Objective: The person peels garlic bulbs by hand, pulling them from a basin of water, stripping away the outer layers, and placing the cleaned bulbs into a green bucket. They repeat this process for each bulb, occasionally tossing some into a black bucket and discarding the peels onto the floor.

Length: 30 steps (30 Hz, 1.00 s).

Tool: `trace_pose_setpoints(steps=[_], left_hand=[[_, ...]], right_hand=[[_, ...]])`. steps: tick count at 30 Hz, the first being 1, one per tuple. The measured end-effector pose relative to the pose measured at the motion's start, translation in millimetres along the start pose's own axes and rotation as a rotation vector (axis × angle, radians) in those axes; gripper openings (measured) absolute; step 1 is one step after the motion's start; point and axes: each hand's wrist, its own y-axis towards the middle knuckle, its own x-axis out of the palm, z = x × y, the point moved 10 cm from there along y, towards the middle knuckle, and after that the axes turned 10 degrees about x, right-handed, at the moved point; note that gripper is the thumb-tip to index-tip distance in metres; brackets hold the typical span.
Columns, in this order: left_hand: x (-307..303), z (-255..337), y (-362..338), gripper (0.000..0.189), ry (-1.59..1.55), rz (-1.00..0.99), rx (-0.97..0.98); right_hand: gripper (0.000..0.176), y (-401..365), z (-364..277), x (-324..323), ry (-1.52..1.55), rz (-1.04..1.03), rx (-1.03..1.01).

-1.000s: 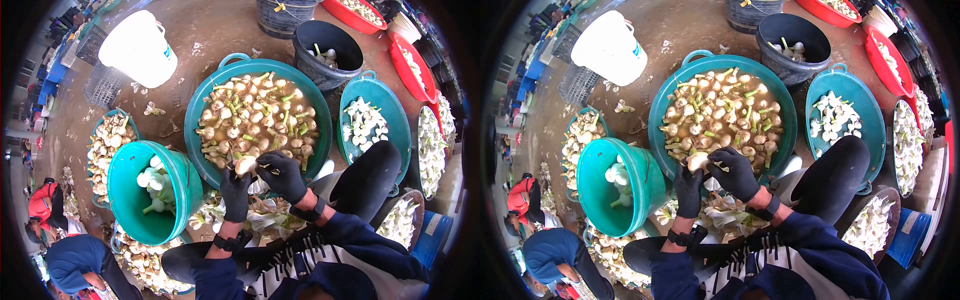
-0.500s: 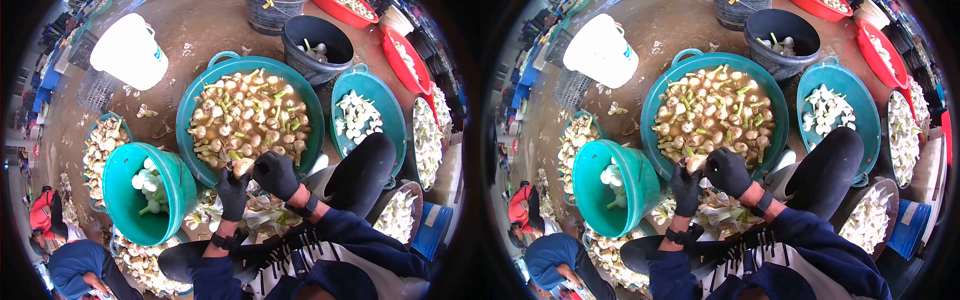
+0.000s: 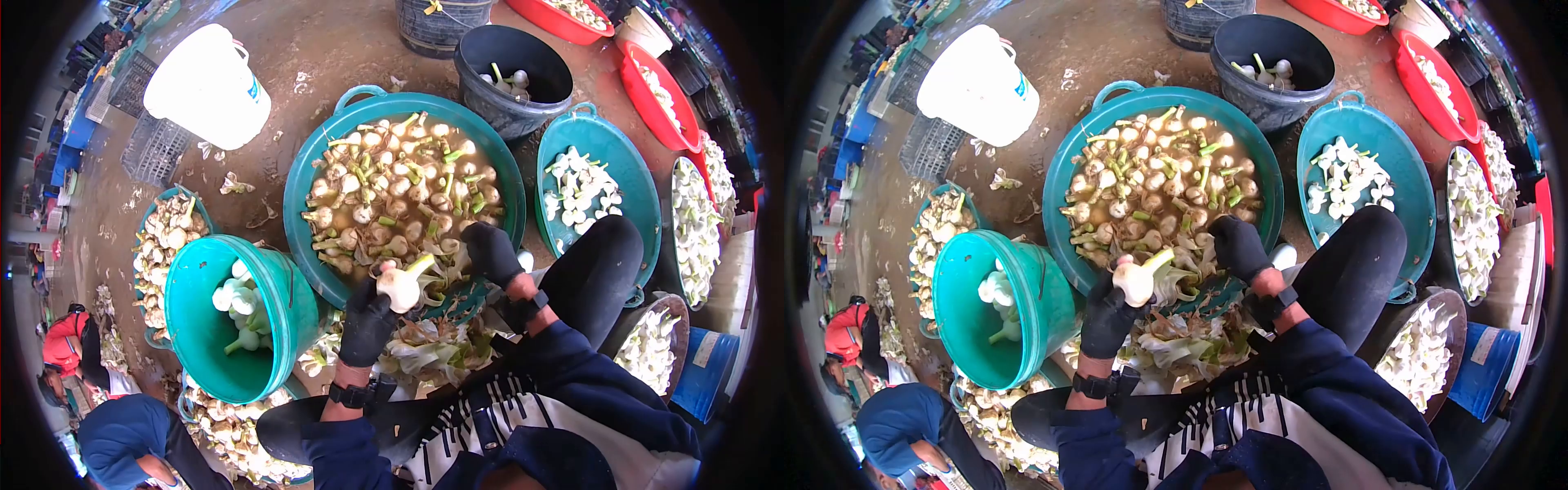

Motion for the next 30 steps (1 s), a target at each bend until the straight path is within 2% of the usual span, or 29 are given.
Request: trace_pose_setpoints(steps=[3,4,7,8,11,14,18,22,25,26,30], left_hand=[[4,-4,3,0.052,-0.054,0.026,-0.021],[4,-8,4,0.053,-0.051,0.031,-0.044],[5,-16,5,0.054,0.016,-0.001,-0.091],[5,-19,5,0.054,0.048,-0.017,-0.101],[8,-12,7,0.061,0.524,-0.122,0.017],[5,-20,2,0.063,0.669,-0.111,-0.048],[10,-15,2,0.064,0.865,-0.215,-0.016],[43,7,-4,0.064,1.153,-0.395,0.334],[36,-4,-5,0.056,1.193,-0.395,0.361],[29,-6,-2,0.052,1.124,-0.329,0.345],[-1,-17,5,0.039,0.939,-0.077,0.206]], right_hand=[[0.027,-15,-40,-8,0.403,-0.127,-0.204],[0.036,-21,-56,-5,0.449,-0.253,-0.159],[0.036,-41,-87,19,0.39,-0.437,-0.284],[0.031,-42,-87,24,0.411,-0.45,-0.257],[0.02,-42,-83,26,0.378,-0.391,-0.234],[0.014,-46,-75,34,0.382,-0.351,-0.201],[0.013,-48,-48,55,0.415,-0.409,0.029],[0.018,-50,-12,74,0.496,-0.378,0.314],[0.021,-54,-1,77,0.59,-0.351,0.399],[0.021,-54,-1,74,0.617,-0.346,0.411],[0.021,-51,-24,52,0.526,-0.268,0.193]])
